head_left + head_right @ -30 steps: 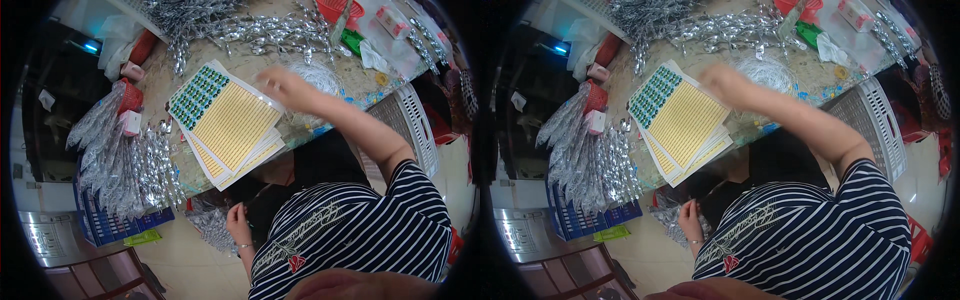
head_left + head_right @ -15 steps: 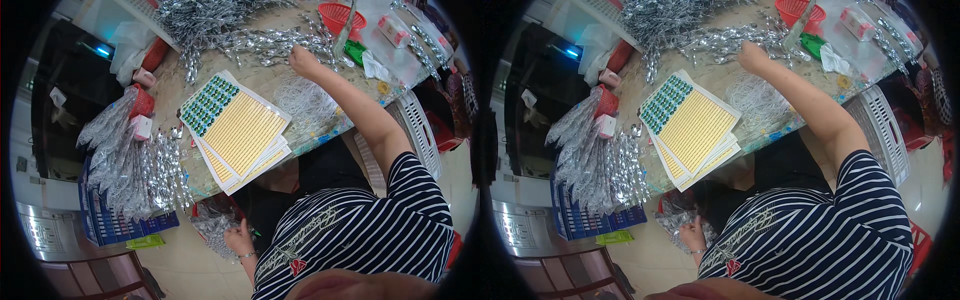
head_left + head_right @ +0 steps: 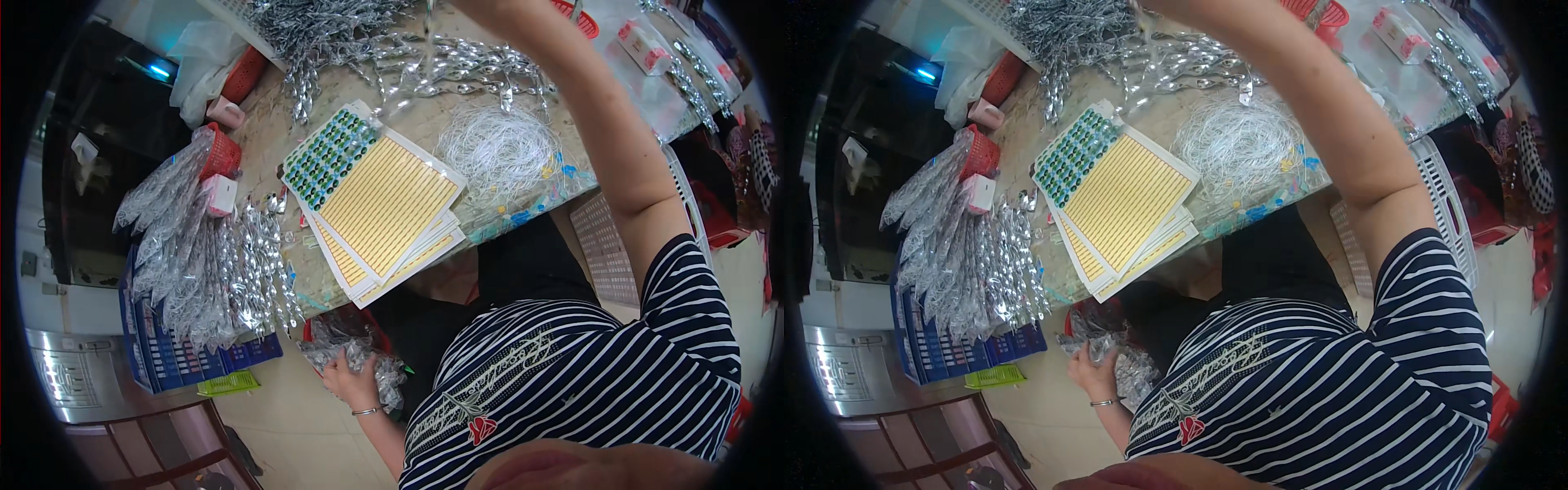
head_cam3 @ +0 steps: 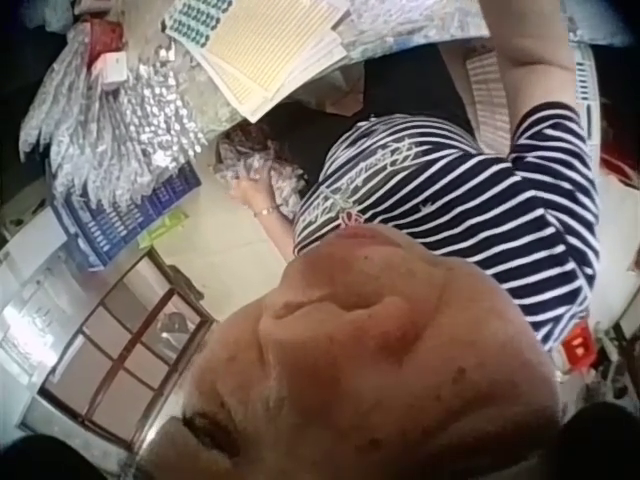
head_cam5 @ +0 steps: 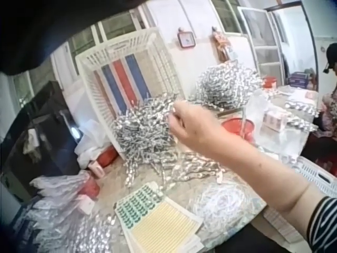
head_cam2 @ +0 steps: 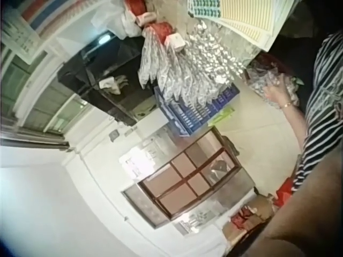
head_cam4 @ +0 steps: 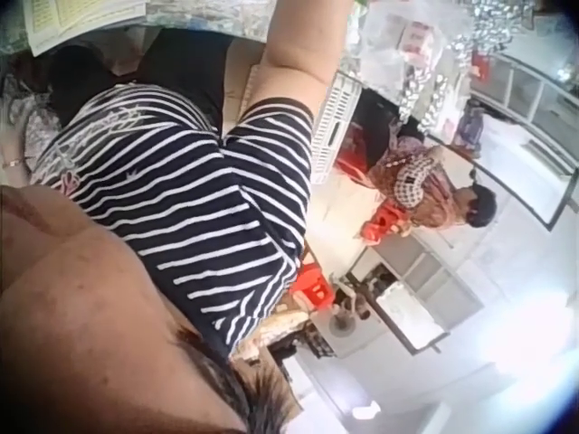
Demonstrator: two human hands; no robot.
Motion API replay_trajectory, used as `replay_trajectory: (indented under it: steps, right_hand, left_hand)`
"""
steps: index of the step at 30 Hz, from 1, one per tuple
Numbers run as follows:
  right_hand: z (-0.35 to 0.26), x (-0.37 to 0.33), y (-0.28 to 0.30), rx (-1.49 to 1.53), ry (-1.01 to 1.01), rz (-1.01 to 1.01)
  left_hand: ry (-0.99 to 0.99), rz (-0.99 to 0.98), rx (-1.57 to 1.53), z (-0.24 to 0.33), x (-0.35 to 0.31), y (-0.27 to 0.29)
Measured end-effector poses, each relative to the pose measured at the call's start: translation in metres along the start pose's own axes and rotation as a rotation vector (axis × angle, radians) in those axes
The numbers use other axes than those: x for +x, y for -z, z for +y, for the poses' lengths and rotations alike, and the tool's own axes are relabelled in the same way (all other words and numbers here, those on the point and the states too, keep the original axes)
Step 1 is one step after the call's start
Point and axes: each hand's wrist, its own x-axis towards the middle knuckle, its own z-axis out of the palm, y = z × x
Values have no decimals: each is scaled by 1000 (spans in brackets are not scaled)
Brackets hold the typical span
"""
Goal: Packaging silver tinsel decorations into plastic bags and sealing them with labels.
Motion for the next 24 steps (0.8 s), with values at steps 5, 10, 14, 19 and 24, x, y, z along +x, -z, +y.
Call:
replay_trajectory:
  steps: [5,10,14,19,24]
  right_hand:
    - [-66,-3,59,451,-208,-170]
    - [-99,-43,35,668,-333,-612]
    - [-98,-115,-4,865,-296,-779]
    - [-124,-174,-34,927,-320,-753]
    - [-105,-201,-21,1006,-433,-936]
  left_hand:
    - [391,0,-866,20,10,16]
    - [349,-128,-725,13,12,26]
    - [402,-196,-1199,70,49,69]
    - [68,-171,-1735,144,71,79]
    - [45,-516,-1604,168,67,67]
